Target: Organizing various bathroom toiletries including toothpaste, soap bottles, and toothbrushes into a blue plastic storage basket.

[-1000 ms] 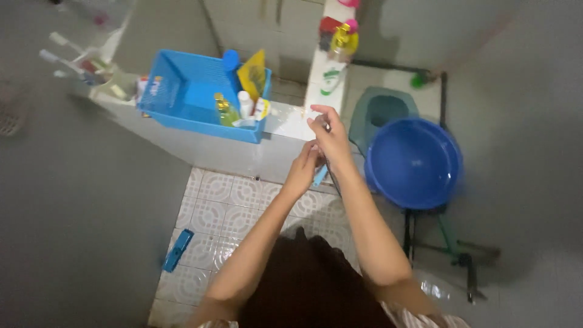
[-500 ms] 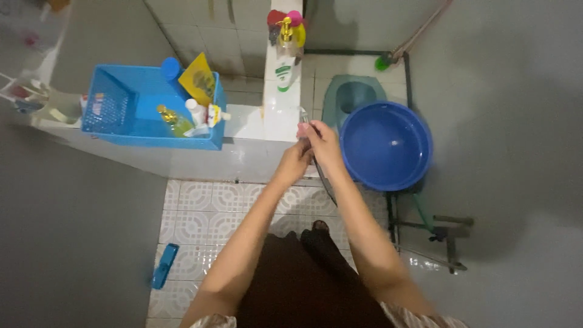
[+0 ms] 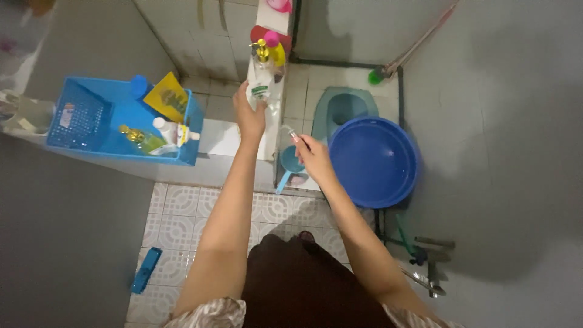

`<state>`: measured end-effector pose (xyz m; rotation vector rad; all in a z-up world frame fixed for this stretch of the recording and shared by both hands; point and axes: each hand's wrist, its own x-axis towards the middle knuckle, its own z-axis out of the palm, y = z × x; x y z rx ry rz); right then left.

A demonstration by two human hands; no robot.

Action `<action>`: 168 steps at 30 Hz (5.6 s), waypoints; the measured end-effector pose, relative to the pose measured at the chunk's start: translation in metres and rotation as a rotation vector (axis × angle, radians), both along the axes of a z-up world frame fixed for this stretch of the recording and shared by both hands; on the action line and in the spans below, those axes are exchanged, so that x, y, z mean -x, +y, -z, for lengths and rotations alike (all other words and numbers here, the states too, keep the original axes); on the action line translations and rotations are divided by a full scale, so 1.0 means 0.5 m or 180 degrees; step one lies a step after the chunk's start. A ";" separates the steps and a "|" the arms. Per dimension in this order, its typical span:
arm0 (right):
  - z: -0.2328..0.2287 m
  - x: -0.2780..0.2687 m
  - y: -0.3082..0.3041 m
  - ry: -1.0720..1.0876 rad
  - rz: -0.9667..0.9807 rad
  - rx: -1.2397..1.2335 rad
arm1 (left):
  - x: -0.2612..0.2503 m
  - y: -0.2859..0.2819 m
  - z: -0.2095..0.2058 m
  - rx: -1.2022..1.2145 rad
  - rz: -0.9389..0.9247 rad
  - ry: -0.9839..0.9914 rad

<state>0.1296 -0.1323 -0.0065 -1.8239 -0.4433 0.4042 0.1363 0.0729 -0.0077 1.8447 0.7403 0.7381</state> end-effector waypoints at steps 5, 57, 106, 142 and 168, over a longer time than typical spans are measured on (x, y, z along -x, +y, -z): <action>-0.039 -0.020 -0.007 0.0034 -0.0206 0.0018 | -0.044 0.012 0.064 -0.0099 -0.0231 0.0250; -0.243 0.325 0.034 -0.0789 0.0081 0.0952 | 0.367 -0.136 -0.157 0.3629 0.1295 -0.0284; -0.223 0.216 -0.082 -0.0760 -0.0640 0.1032 | 0.308 -0.210 -0.098 0.3604 0.0314 -0.0491; -0.136 0.216 0.038 -0.1498 0.0346 0.0397 | 0.358 -0.252 -0.163 0.0840 0.0390 -0.0042; -0.044 0.224 0.046 -0.0589 0.0459 -0.0027 | 0.339 -0.236 -0.107 0.0363 -0.0026 0.0129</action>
